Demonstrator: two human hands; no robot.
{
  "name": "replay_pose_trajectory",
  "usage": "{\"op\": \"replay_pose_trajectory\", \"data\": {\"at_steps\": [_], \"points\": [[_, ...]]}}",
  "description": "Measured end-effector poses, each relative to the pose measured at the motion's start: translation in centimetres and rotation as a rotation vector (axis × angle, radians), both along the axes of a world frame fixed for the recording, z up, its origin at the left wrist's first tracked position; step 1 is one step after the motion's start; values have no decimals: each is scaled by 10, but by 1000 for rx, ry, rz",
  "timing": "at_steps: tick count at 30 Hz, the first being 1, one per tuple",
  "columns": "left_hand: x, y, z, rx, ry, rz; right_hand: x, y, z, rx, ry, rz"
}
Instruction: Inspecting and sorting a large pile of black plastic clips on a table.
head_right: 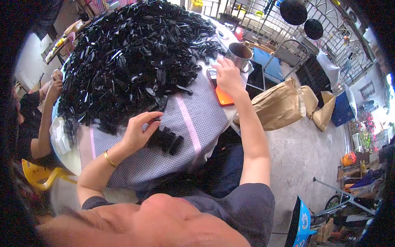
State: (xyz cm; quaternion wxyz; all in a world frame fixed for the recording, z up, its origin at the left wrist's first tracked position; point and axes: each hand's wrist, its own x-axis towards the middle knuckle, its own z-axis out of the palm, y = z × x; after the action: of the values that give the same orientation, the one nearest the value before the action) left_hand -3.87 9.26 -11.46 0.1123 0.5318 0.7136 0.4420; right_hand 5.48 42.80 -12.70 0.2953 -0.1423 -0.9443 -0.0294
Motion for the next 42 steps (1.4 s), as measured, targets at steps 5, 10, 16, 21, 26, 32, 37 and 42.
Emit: {"op": "replay_pose_trajectory", "data": {"at_steps": [5, 10, 16, 21, 26, 32, 37, 42], "points": [[1, -1, 1, 0, 8, -2, -8, 11, -10, 39, -83, -53], [-2, -2, 0, -44, -26, 10, 16, 5, 9, -83, -149, 105], [-3, 0, 1, -14, -12, -10, 36, 7, 16, -181, 75, 130], [-3, 0, 1, -2, -15, -25, 32, 4, 9, -186, 133, 122], [-1, 1, 2, -33, -15, -22, 27, 4, 8, -141, 165, 157], [0, -1, 0, -36, -19, -19, 40, -13, 15, -283, 55, -36], [0, -1, -6, -10, -67, -6, 50, -48, 33, -334, -275, -252], [0, -2, -1, -5, -28, -35, 41, -55, 34, -272, -461, -364]]}}
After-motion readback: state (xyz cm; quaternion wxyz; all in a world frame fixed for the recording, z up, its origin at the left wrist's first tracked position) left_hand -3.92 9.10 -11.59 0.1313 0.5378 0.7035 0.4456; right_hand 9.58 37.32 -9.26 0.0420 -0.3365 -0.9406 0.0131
